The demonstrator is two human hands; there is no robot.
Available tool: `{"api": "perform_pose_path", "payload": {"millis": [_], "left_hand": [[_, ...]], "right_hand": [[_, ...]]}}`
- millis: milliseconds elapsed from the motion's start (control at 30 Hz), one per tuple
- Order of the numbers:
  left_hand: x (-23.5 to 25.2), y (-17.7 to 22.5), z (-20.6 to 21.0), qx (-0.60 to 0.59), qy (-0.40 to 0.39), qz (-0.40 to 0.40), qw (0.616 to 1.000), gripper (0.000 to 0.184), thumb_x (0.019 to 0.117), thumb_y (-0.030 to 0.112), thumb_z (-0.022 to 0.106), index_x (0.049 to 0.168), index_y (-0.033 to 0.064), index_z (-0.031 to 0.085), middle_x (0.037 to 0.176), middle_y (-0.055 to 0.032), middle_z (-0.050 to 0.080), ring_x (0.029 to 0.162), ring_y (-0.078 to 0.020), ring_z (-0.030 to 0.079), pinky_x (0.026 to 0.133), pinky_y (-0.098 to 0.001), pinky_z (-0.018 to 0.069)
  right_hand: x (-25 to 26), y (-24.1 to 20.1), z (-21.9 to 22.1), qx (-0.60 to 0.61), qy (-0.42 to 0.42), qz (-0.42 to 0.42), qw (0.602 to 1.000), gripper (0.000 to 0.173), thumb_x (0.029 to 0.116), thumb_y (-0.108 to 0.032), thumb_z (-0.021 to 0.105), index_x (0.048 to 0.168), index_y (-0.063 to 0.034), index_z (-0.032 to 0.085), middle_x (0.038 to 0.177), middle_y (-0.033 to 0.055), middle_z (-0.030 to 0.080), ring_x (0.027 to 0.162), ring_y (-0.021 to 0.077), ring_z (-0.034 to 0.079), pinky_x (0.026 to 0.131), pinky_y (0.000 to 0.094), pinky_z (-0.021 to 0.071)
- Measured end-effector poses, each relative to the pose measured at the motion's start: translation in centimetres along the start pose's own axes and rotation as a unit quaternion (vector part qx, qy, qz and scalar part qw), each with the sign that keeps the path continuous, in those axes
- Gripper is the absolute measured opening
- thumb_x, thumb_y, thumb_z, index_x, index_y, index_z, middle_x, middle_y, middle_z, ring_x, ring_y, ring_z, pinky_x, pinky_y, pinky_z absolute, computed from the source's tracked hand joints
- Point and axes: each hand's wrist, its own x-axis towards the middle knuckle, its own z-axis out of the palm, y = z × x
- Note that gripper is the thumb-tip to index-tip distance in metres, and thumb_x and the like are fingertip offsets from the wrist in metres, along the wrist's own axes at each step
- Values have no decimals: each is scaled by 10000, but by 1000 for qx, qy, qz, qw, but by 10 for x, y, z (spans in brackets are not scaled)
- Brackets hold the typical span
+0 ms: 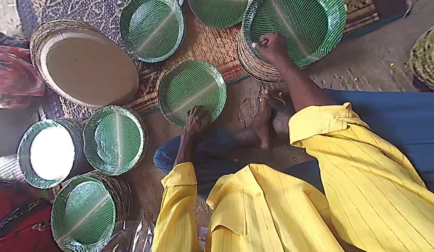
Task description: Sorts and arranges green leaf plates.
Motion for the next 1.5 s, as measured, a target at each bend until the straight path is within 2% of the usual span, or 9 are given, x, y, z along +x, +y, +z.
{"api": "perform_pose_path", "payload": {"millis": [133, 533, 733, 933, 1067, 1167, 1233, 1367, 1500], "left_hand": [[-3, -3, 0, -7, 48, 17, 999, 582, 909, 550, 629, 1312, 137, 700, 1475, -179, 555, 1407, -390, 470, 1153, -617, 329], [-6, -12, -2, -68, 166, -3, 984, 456, 989, 382, 537, 1232, 45, 724, 1304, -160, 680, 1249, -371, 602, 1060, -586, 436], [-8, -8, -3, -45, 124, -21, 991, 441, 992, 380, 555, 1254, 65, 719, 1307, -148, 680, 1251, -352, 607, 1070, -598, 421], [-9, -5, -5, -48, 85, -51, 994, 429, 1029, 385, 541, 1273, 73, 705, 1330, -149, 663, 1271, -352, 590, 1098, -600, 401], [-8, -4, -8, -44, 216, -24, 975, 423, 1045, 280, 460, 1268, 12, 698, 1319, -201, 664, 1259, -393, 599, 1076, -591, 429], [-9, -3, -12, 11, 379, -7, 925, 425, 1047, 250, 415, 1256, 12, 698, 1292, -212, 667, 1258, -381, 584, 1105, -530, 396], [-15, 0, -17, 45, 435, -10, 899, 432, 1053, 257, 398, 1264, 16, 688, 1312, -227, 641, 1311, -389, 538, 1149, -517, 347], [-20, 4, -21, 84, 449, -31, 889, 467, 1059, 302, 365, 1298, 22, 652, 1366, -268, 587, 1357, -431, 480, 1154, -558, 306], [-22, 4, -22, 60, 335, -97, 935, 430, 1042, 265, 441, 1328, 26, 655, 1329, -225, 636, 1295, -414, 552, 1123, -589, 358]], "right_hand": [[5, 12, 16, -60, -53, -38, 996, 451, 963, -397, 696, 1124, 25, 703, 1123, 276, 684, 1102, 457, 649, 935, 667, 484], [17, 16, 16, 9, -48, -17, 999, 338, 1013, -302, 618, 1108, 3, 731, 1133, 259, 702, 1101, 435, 660, 954, 661, 471], [4, -2, 9, -67, -36, 12, 997, 365, 1066, -208, 433, 1155, 26, 698, 1182, 296, 679, 1159, 478, 641, 938, 676, 475], [0, -20, -4, -92, 24, -17, 995, 340, 1059, -153, 424, 1183, 52, 665, 1249, 308, 645, 1210, 482, 615, 968, 658, 477], [-19, -69, -15, -50, 99, -152, 982, 357, 1066, -143, 403, 1190, 67, 664, 1270, 302, 628, 1176, 465, 626, 971, 612, 468], [-42, -104, 13, -8, 106, -299, 948, 295, 1049, -114, 455, 1083, 59, 691, 1120, 278, 668, 1038, 440, 674, 885, 574, 513], [-63, -114, 58, -6, 48, -383, 923, 228, 1009, -34, 497, 1036, 29, 715, 1043, 234, 686, 996, 405, 688, 876, 544, 539], [-112, -97, 161, -90, -206, -439, 870, 200, 1025, -48, 541, 1118, 33, 698, 1188, 226, 677, 1136, 408, 649, 962, 581, 491], [-138, -82, 198, -203, -387, -435, 787, 191, 954, -99, 675, 1115, -2, 712, 1214, 213, 656, 1172, 422, 606, 945, 603, 473]]}}
